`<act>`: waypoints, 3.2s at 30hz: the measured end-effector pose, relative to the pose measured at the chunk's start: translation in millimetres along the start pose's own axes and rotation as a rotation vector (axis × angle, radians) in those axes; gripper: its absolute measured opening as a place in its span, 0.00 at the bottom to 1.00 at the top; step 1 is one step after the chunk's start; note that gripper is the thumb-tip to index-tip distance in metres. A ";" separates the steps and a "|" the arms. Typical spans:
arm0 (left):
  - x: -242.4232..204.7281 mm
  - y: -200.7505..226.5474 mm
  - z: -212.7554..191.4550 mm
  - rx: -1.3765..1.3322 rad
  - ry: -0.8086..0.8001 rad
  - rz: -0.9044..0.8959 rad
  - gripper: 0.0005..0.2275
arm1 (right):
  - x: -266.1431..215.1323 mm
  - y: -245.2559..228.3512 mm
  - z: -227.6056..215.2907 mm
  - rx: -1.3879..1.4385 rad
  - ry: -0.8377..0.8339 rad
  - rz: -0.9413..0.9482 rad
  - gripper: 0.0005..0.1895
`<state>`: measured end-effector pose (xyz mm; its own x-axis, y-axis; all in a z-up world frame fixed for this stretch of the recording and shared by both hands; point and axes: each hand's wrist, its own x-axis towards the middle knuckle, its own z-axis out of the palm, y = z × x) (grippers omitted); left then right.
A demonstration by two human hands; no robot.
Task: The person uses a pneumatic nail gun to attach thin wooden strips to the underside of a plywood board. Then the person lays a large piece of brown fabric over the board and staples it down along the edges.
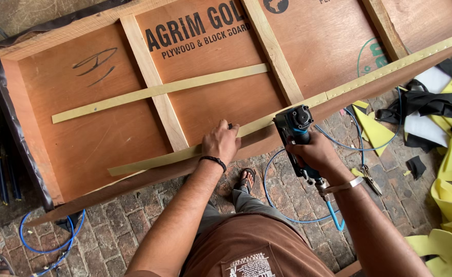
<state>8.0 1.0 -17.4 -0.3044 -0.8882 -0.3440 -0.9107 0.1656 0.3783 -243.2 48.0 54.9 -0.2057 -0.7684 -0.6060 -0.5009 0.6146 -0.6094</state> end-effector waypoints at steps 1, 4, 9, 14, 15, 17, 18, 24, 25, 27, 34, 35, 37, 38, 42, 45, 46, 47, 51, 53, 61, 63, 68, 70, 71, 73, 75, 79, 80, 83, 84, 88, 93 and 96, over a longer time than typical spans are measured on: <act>2.6 -0.9 -0.8 0.000 -0.043 -0.014 0.20 | 0.4 -4.7 2.4 -0.031 -0.016 0.013 0.07; 2.9 -2.8 -0.8 0.000 0.000 0.011 0.19 | -5.3 -13.1 17.5 -0.083 -0.030 0.076 0.11; 0.2 -5.5 2.8 -0.034 0.061 0.051 0.16 | -18.3 -18.5 40.5 -0.061 0.011 0.065 0.07; 6.9 -6.7 -1.1 -0.030 0.012 0.045 0.16 | -21.4 -18.5 51.8 -0.017 0.000 0.073 0.10; 8.0 -7.4 -1.8 -0.039 0.036 0.058 0.16 | -21.0 -16.5 55.2 0.001 0.005 0.070 0.11; 2.1 -7.7 1.1 -0.050 0.034 0.066 0.16 | -25.7 -6.0 60.1 0.185 0.036 0.085 0.10; 1.2 -7.5 2.0 -0.050 0.022 0.060 0.16 | -26.3 -0.8 59.1 0.276 0.052 0.088 0.09; 0.6 -22.2 5.7 -0.129 0.134 0.146 0.20 | -36.2 39.3 42.2 1.081 -0.159 -0.134 0.15; -1.4 -21.5 7.2 -0.153 0.174 0.176 0.20 | -37.7 45.2 41.2 1.122 -0.182 -0.144 0.21; -9.7 -11.3 10.8 -0.159 0.304 0.277 0.21 | -41.0 53.8 40.9 1.202 -0.226 -0.163 0.37; -55.2 61.3 2.5 -0.555 0.151 0.471 0.42 | -43.7 51.6 56.9 1.425 -0.341 -0.246 0.40; -55.6 67.7 -2.9 -0.489 0.103 0.427 0.42 | -41.4 50.2 57.8 1.436 -0.351 -0.255 0.39; -59.6 77.2 -11.6 -0.361 0.002 0.333 0.42 | -40.4 53.7 60.5 1.465 -0.365 -0.262 0.38; -59.7 80.7 -16.6 -0.340 0.040 0.334 0.40 | -36.9 55.7 62.4 1.483 -0.372 -0.266 0.38; -67.8 87.2 -36.7 -0.240 0.018 0.339 0.31 | -17.1 74.6 66.1 1.718 -0.417 -0.344 0.35; -84.4 82.6 -53.6 -0.312 -0.091 0.441 0.24 | 0.1 95.1 57.5 1.944 -0.555 -0.488 0.30; -90.4 80.1 -58.5 -0.364 -0.124 0.490 0.22 | 4.8 102.2 52.7 1.978 -0.615 -0.524 0.28; -94.5 78.3 -62.3 -0.426 -0.064 0.519 0.19 | 8.7 109.2 47.0 2.012 -0.675 -0.560 0.26; -89.2 84.6 -62.1 -0.690 0.095 0.534 0.15 | 17.5 129.6 33.9 2.038 -0.797 -0.634 0.25; -83.6 88.8 -54.6 -0.755 0.049 0.478 0.18 | 15.5 134.3 36.4 2.009 -0.793 -0.630 0.25; -109.5 89.0 -29.0 -1.030 -0.451 0.223 0.26 | 2.7 110.1 13.6 1.933 -0.581 -0.685 0.27; -104.0 96.4 -25.6 -1.325 -0.155 0.318 0.26 | -4.7 100.1 7.5 1.883 -0.435 -0.620 0.27; -72.4 105.5 -16.0 -1.573 -0.195 0.005 0.24 | -26.2 67.1 21.5 1.635 -0.537 -0.413 0.32; -65.2 96.4 -12.0 -1.681 -0.358 0.040 0.23 | -30.3 51.2 18.2 1.531 -0.567 -0.366 0.34; -63.6 91.3 -8.6 -1.737 -0.403 0.064 0.24 | -32.2 43.7 14.6 1.491 -0.571 -0.355 0.35; -66.8 84.0 4.7 -1.848 -0.505 0.111 0.28 | -41.7 33.7 12.9 1.403 -0.562 -0.330 0.36; -59.7 84.7 17.1 -2.000 -0.415 0.132 0.27 | -45.2 21.3 6.7 1.296 -0.548 -0.319 0.35; -39.9 73.5 31.3 -1.445 -0.199 -0.039 0.35 | -39.3 4.0 -2.1 1.004 -0.369 -0.204 0.27; -34.4 59.7 28.0 -1.115 -0.040 -0.029 0.24 | -33.0 0.1 -3.5 0.862 -0.260 -0.149 0.23; -32.5 -4.9 9.0 -0.084 0.582 0.191 0.20 | -14.8 -2.7 -4.4 0.366 -0.053 -0.053 0.12; -35.2 -26.1 2.9 0.042 0.572 0.165 0.22 | -10.0 -1.0 -3.7 0.191 -0.002 -0.029 0.12; -46.4 -67.9 -3.2 -0.052 0.257 0.034 0.15 | 2.0 7.0 4.2 0.097 0.004 -0.010 0.06; -51.8 -64.1 1.6 -0.108 0.274 0.049 0.16 | 4.1 4.5 10.8 0.090 -0.004 0.030 0.06; -55.0 -65.8 2.1 -0.131 0.311 0.032 0.17 | 0.0 2.3 11.9 0.073 -0.036 -0.017 0.07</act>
<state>84.1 39.9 -25.2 -0.2145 -0.9750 -0.0587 -0.8523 0.1575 0.4988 -234.4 51.6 47.4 -0.1666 -0.7725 -0.6128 -0.4407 0.6143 -0.6546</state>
